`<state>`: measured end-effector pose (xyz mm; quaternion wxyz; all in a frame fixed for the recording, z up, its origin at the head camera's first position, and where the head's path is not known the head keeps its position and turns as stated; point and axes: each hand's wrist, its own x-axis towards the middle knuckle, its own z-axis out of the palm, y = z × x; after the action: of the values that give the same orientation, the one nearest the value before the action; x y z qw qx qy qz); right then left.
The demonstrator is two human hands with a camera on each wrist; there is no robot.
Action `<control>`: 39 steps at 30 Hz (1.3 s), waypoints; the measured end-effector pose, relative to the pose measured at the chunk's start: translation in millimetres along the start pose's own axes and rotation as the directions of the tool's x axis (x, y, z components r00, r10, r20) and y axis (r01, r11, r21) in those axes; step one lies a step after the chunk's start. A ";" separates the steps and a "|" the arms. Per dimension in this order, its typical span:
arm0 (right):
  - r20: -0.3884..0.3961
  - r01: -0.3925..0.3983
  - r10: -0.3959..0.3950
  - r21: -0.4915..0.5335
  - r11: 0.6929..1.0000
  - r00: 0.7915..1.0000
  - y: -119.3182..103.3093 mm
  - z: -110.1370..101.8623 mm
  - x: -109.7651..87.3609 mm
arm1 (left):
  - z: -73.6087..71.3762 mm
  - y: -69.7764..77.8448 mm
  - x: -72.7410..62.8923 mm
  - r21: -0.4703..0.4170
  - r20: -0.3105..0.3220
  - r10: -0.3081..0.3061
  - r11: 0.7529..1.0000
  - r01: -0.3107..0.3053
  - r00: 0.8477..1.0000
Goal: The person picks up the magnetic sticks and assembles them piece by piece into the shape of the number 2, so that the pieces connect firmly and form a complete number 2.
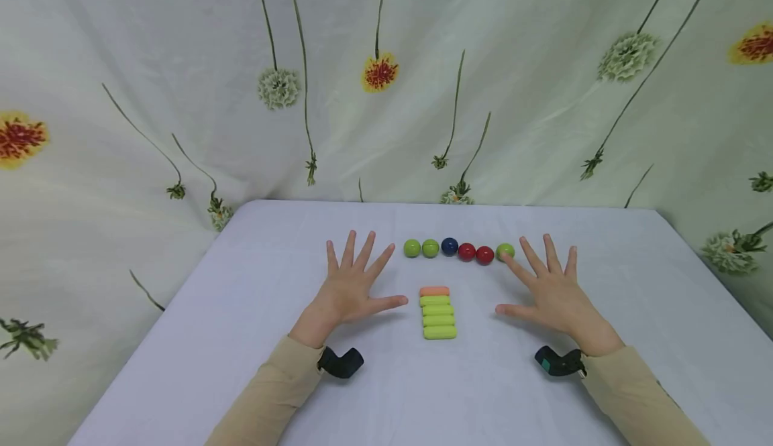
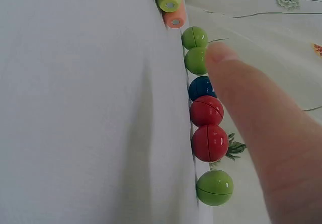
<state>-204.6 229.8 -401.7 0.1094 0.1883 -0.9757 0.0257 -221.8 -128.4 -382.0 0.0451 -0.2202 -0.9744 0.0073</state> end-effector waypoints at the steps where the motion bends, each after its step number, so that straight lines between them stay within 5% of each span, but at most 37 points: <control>1: 0.005 -0.005 0.005 0.008 1.000 1.000 0.2 -0.1 0.2 | -0.9 0.3 0.4 -0.021 -0.017 0.008 1.000 -0.008 1.000; 12: 0.043 -0.072 0.066 0.158 0.985 0.997 0.2 0.7 7.9 | -8.7 10.1 9.2 -0.214 -0.086 0.049 0.975 -0.066 0.995; 19: -0.004 -0.081 0.083 0.208 0.975 0.997 1.2 5.1 20.4 | -13.6 19.2 18.2 -0.379 -0.152 0.069 0.917 -0.122 0.986; 25: -0.034 -0.107 0.119 0.258 0.960 0.992 -0.3 4.7 30.1 | -12.8 24.6 26.4 -0.562 -0.160 0.043 0.817 -0.127 0.986; 31: -0.069 -0.140 0.173 0.336 0.931 0.983 -2.8 3.5 36.9 | -1.3 29.8 35.1 -0.715 -0.184 -0.004 0.687 -0.131 0.983; 36: -0.155 -0.160 0.240 0.402 0.902 0.958 -2.3 9.3 40.0 | 9.1 33.3 40.0 -0.832 -0.252 -0.046 0.520 -0.192 0.967; 39: -0.216 -0.157 0.295 0.492 0.856 0.931 0.5 13.8 39.8 | 10.1 35.6 38.9 -0.881 -0.277 -0.087 0.421 -0.216 0.957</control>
<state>-243.5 214.6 -406.2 0.1956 0.0861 -0.9300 0.2991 -242.5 -79.4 -390.0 0.0566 -0.2463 -0.7988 -0.5460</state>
